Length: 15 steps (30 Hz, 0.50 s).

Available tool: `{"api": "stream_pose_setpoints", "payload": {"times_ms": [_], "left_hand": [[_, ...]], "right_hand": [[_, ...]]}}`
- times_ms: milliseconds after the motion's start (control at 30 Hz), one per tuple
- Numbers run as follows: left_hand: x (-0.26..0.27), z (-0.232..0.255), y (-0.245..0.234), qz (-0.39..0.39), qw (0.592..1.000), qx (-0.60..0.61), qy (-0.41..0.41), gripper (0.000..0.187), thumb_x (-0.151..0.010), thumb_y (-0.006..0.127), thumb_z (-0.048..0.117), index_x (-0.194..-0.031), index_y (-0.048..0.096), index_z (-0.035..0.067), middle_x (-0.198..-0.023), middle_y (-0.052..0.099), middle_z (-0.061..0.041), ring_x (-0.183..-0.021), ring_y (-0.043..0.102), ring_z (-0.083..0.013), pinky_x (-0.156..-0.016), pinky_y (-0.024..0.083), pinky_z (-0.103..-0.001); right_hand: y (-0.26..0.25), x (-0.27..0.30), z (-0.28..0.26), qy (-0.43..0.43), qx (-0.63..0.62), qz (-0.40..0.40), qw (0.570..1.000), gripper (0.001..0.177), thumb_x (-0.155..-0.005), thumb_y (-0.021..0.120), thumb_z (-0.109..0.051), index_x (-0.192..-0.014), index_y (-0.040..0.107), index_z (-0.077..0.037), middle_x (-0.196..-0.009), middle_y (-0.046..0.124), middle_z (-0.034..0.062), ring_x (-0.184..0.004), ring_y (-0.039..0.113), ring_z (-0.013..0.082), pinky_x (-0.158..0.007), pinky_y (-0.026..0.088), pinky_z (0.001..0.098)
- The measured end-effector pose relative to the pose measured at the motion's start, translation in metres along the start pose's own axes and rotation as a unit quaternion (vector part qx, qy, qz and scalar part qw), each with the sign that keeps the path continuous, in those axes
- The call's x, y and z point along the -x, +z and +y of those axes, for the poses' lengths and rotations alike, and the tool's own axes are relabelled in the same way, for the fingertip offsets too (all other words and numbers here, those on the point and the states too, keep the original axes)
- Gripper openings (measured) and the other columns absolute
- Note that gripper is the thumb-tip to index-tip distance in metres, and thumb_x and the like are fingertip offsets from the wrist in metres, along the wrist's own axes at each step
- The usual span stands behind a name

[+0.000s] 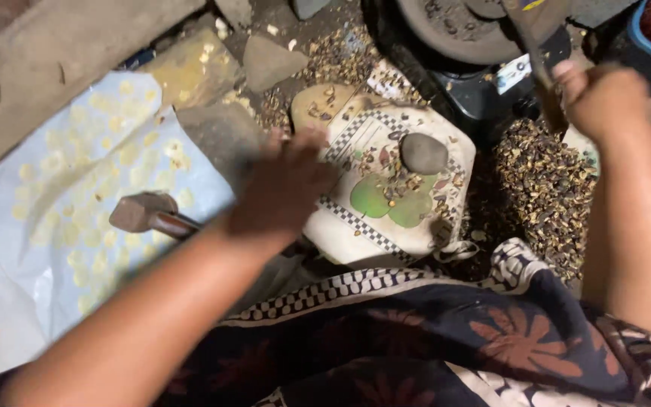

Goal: Cracking nuts with a stone and mallet, sorting kernels, and stirring nuts in a roasting pan

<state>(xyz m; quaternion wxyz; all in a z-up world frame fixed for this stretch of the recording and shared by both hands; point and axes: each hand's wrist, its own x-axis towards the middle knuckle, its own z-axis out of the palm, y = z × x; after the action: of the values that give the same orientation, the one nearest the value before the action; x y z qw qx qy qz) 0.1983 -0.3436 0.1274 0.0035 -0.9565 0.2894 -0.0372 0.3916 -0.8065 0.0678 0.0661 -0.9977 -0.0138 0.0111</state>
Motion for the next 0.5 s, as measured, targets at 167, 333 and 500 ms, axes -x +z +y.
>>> {"api": "stream_pose_setpoints", "payload": {"times_ms": [167,333,500], "left_hand": [[-0.047,0.038,0.147,0.014,0.995,-0.047,-0.092,0.032,-0.083,0.069,0.033,-0.100,0.071,0.006,-0.111,0.065,-0.019,-0.103,0.058,-0.0386,-0.087,0.049,-0.051],[-0.047,0.089,0.128,-0.092,0.954,0.285,-0.030,0.028,-0.097,0.053,0.023,-0.089,0.072,0.005,-0.078,0.069,-0.011,-0.070,0.065,-0.0296,-0.062,0.053,-0.046],[-0.025,0.100,0.177,0.060,0.955,0.270,0.103,0.028,-0.101,0.062,0.036,-0.093,0.067,0.009,-0.088,0.065,-0.011,-0.080,0.059,-0.0324,-0.073,0.047,-0.048]], "right_hand": [[0.033,-0.002,-0.024,0.156,-0.511,-0.262,0.803,0.036,-0.117,0.052,-0.029,-0.122,0.055,0.006,-0.086,0.069,0.0276,-0.069,0.069,0.0345,-0.064,0.060,0.0403],[0.031,-0.003,-0.027,0.096,-0.487,-0.112,0.861,0.049,-0.108,0.051,-0.013,-0.155,0.041,-0.005,-0.116,0.060,0.0111,-0.066,0.052,0.0187,-0.049,0.039,0.0322],[0.010,0.002,-0.010,-0.073,-0.199,0.098,0.972,0.055,-0.095,0.056,-0.001,-0.149,0.054,0.011,-0.139,0.058,0.0362,-0.128,0.055,0.0483,-0.113,0.037,0.0428]]}}
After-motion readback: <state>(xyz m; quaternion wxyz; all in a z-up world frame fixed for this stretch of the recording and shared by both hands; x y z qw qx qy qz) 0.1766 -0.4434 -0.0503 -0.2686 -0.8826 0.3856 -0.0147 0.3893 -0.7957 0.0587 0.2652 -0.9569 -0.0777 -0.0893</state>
